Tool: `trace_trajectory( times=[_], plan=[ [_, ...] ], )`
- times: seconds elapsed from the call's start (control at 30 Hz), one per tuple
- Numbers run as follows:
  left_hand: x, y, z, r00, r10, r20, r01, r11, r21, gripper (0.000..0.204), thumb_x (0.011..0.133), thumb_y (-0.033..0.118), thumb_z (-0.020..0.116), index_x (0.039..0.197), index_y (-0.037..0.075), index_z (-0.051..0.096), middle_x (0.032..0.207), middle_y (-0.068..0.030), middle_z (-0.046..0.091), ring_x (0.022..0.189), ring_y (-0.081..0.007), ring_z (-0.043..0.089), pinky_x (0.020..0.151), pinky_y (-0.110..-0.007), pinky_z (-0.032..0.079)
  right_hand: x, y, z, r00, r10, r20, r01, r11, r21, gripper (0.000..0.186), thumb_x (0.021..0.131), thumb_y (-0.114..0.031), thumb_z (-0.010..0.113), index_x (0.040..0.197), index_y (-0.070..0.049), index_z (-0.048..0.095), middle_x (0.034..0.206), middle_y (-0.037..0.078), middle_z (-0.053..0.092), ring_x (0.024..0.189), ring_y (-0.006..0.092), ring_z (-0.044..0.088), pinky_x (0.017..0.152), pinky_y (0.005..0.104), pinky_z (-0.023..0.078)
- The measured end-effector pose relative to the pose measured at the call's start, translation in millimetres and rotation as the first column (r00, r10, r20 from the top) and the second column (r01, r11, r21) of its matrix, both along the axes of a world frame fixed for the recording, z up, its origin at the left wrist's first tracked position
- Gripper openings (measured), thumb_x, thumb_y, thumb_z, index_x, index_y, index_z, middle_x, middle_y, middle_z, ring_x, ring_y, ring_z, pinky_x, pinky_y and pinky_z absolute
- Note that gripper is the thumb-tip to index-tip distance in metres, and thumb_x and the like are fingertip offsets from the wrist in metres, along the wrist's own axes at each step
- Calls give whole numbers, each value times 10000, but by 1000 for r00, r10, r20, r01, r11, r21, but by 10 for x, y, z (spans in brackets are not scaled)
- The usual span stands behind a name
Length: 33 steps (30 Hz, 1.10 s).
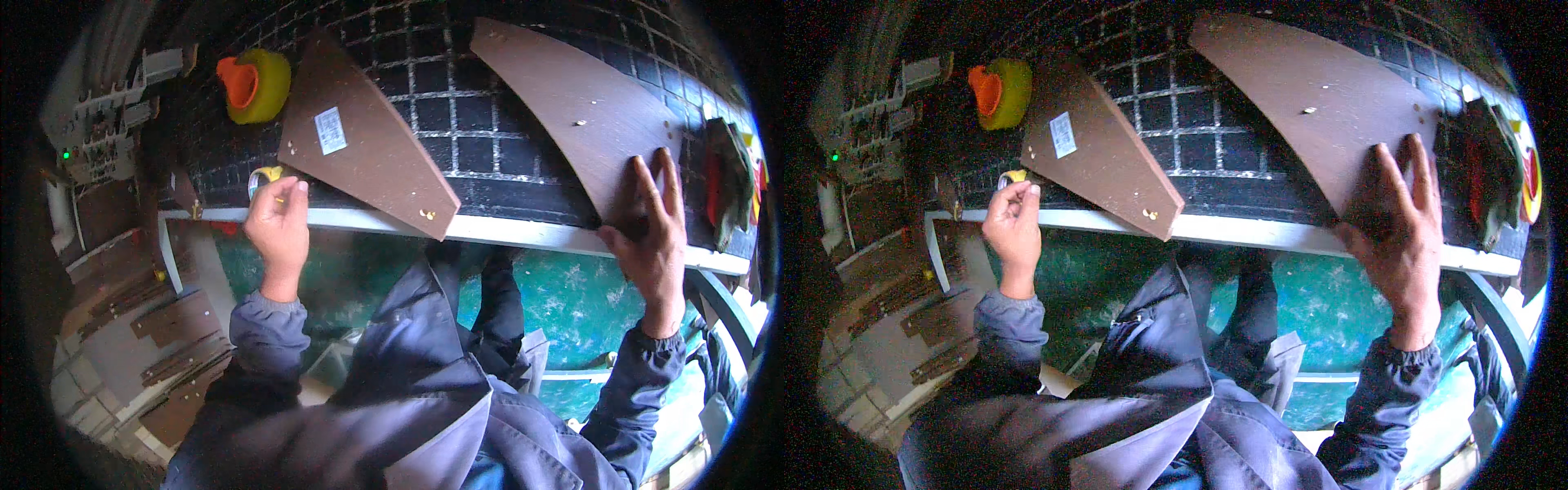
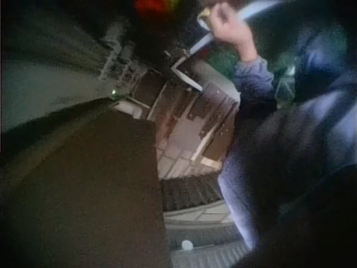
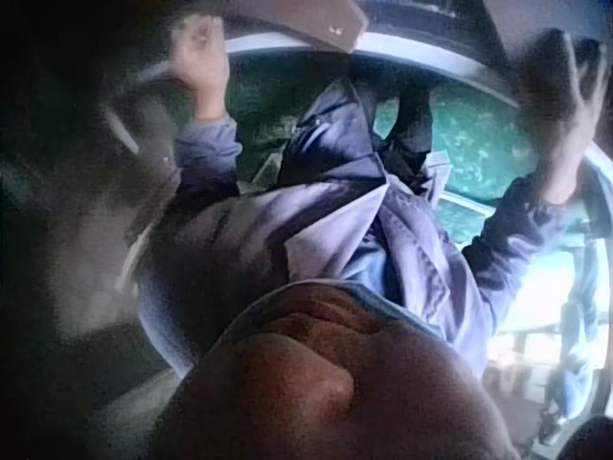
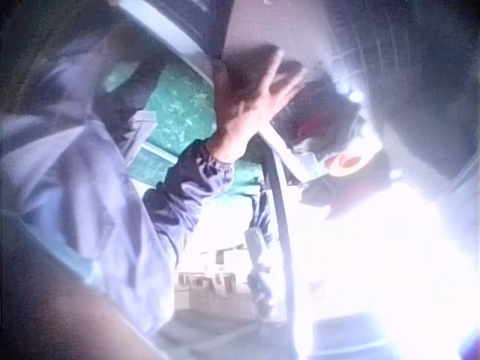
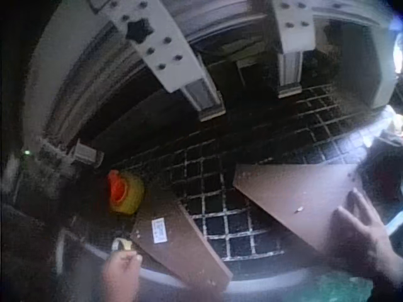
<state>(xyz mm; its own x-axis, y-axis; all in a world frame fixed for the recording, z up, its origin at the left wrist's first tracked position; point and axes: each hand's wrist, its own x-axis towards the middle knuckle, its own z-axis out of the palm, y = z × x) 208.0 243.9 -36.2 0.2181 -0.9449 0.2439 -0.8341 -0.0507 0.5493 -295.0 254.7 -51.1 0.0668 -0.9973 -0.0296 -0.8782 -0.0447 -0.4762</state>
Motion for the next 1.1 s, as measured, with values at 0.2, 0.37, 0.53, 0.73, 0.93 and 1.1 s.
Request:
trace_trajectory(
  times=[0.2,0.37,0.53,0.73,0.93,1.1],
  plan=[
    [583,249,-35,974,113,194,-110,994,-24,161,896,57,826,1041,23,766,948,-87,720,801,-178,686,723,-308,536,-117,-212,-47,997,71,11,-70,996,-61,862,693,42,806,1513,-142,613,1684,208,407,1519,420,445,1222,461,433],
    [885,308,-71,938,138,319,-132,990,-43,187,879,114,845,1033,43,765,992,-96,735,939,-253,681,847,-385,543,-184,-340,-80,970,148,-192,-176,975,-137,796,746,21,802,1506,-129,619,1673,210,426,1534,420,424,1233,478,410],
    [981,212,-222,888,-51,457,5,995,101,178,867,133,839,1002,51,759,1006,-124,741,987,-316,671,901,-435,534,-49,-255,-20,998,41,-57,-54,962,-269,725,796,7,819,1487,-107,634,1639,207,478,1501,389,480,1225,466,415],
    [652,321,322,923,-40,384,-23,987,159,111,873,97,778,957,65,712,954,-113,747,927,-347,677,928,-438,503,960,75,287,850,160,503,-48,973,-228,391,819,42,791,1203,12,725,1216,198,739,1163,336,708,996,416,563],
    [-150,229,832,834,-502,229,444,857,260,152,815,59,775,925,83,673,856,-81,717,865,-302,710,1038,-491,459,1985,-91,385,556,345,756,-238,938,-253,365,850,-140,850,1134,3,670,1120,178,689,1037,341,707,891,414,582],
    [-673,67,822,714,-686,141,636,719,282,154,772,64,776,886,98,678,838,-68,706,837,-281,709,1034,-500,464,1969,-133,333,618,278,736,-269,954,-134,312,821,-112,846,1057,-10,669,978,178,678,891,387,691,767,443,575]
  ],
)
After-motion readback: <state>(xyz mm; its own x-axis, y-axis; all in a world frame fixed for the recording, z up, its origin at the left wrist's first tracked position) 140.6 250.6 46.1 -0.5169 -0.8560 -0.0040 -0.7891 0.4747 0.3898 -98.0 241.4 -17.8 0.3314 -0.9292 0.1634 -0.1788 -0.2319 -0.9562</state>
